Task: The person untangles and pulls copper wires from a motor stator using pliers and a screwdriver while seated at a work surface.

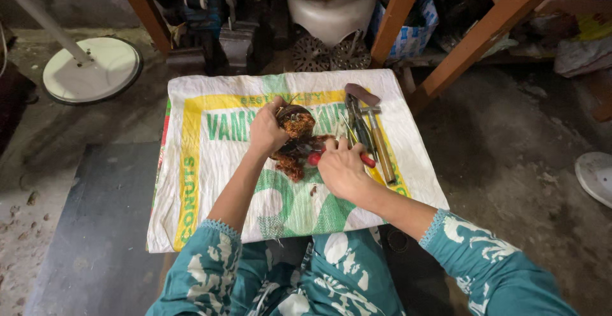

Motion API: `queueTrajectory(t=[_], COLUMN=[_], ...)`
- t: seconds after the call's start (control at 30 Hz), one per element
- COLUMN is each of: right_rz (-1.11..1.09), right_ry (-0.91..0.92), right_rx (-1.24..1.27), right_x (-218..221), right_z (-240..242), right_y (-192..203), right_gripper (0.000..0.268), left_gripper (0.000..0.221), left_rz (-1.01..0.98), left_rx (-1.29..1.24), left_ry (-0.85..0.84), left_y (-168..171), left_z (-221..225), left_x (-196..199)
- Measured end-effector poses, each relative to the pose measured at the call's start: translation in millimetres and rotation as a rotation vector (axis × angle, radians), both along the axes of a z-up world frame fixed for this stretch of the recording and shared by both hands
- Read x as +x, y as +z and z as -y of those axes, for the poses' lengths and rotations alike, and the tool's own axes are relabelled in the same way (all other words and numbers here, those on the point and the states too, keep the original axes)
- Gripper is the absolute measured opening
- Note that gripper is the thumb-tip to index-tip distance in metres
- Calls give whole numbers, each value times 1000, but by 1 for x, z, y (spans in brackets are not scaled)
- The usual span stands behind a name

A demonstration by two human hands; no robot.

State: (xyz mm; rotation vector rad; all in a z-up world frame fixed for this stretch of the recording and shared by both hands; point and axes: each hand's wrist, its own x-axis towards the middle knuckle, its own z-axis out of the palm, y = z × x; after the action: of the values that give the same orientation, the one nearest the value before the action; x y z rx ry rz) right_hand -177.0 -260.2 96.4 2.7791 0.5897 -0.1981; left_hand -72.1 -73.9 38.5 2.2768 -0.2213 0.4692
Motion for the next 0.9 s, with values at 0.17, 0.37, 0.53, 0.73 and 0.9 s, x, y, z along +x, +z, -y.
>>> queueTrajectory(t=[0.17, 0.37, 0.53, 0.73, 0.9], right_rz=[-52, -136, -130, -26, 8], right_ry=[-47, -73, -79, -18, 23], right_rx=[-45, -68, -58, -51, 10], right_x=[0, 3, 6, 7, 8], right_z=[-4, -8, -9, -3, 3], right_y=[4, 13, 7, -4, -9], right_gripper=[29, 36, 35, 30, 24], left_gripper=[52, 48, 49, 46, 49], left_rz=[2, -43, -22, -27, -46], left_rx=[-11, 6, 27, 31, 48], left_ry=[0, 5, 15, 1, 10], left_y=[1, 5, 9, 13, 11], left_z=[1, 4, 5, 10, 10], left_x=[-1, -5, -7, -10, -9])
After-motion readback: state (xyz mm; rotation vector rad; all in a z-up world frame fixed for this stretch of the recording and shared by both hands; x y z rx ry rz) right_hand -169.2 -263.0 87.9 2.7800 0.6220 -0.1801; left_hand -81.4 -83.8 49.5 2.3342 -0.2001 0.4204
